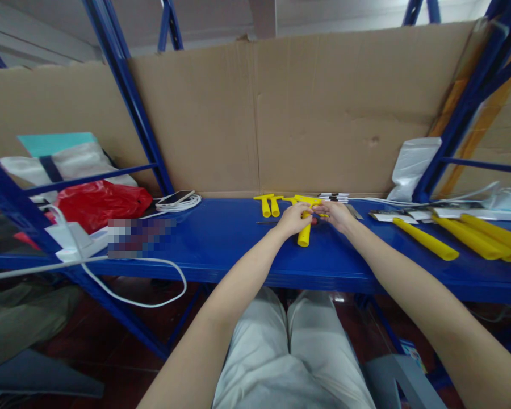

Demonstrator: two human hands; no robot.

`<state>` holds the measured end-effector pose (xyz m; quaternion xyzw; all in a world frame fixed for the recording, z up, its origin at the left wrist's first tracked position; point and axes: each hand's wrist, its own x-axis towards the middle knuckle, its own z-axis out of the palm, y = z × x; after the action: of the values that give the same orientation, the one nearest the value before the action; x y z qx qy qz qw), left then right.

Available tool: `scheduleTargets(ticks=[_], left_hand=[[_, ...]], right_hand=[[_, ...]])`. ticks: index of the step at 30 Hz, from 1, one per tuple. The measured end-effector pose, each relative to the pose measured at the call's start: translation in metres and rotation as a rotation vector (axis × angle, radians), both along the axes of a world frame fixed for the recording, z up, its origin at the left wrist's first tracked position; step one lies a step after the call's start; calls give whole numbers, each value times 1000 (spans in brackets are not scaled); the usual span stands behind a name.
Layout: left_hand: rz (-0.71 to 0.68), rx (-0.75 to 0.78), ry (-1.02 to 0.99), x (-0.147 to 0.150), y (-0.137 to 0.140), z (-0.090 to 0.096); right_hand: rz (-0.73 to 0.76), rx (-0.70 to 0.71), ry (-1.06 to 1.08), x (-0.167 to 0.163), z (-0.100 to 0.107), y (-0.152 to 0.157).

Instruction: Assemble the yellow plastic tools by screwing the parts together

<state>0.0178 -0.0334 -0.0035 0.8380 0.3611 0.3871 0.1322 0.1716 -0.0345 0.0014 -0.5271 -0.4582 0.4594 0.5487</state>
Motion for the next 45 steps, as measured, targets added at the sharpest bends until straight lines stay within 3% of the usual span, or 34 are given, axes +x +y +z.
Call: scheduleTargets(ticks=[9, 22, 26, 30, 36, 38, 45], left_hand=[[140, -35, -61, -2, 5, -3], [85, -134, -90, -1, 8, -2], [67, -180, -94, -3, 9, 0], [36, -219, -99, -3, 6, 1], [35, -232, -102, -2, 6, 1], [21, -241, -97, -1, 7, 1], [-4, -235, 23, -2, 5, 4]], right_hand=[[79, -20, -48, -2, 0, -2], [34, -33, -63, 1, 0, -1], [-27, 2, -81, 4, 2, 0], [-182, 41, -142, 17, 5, 10], [-442, 38, -347, 51, 8, 42], [-534, 68, -506, 63, 10, 52], [-447, 6, -1157, 85, 10, 74]])
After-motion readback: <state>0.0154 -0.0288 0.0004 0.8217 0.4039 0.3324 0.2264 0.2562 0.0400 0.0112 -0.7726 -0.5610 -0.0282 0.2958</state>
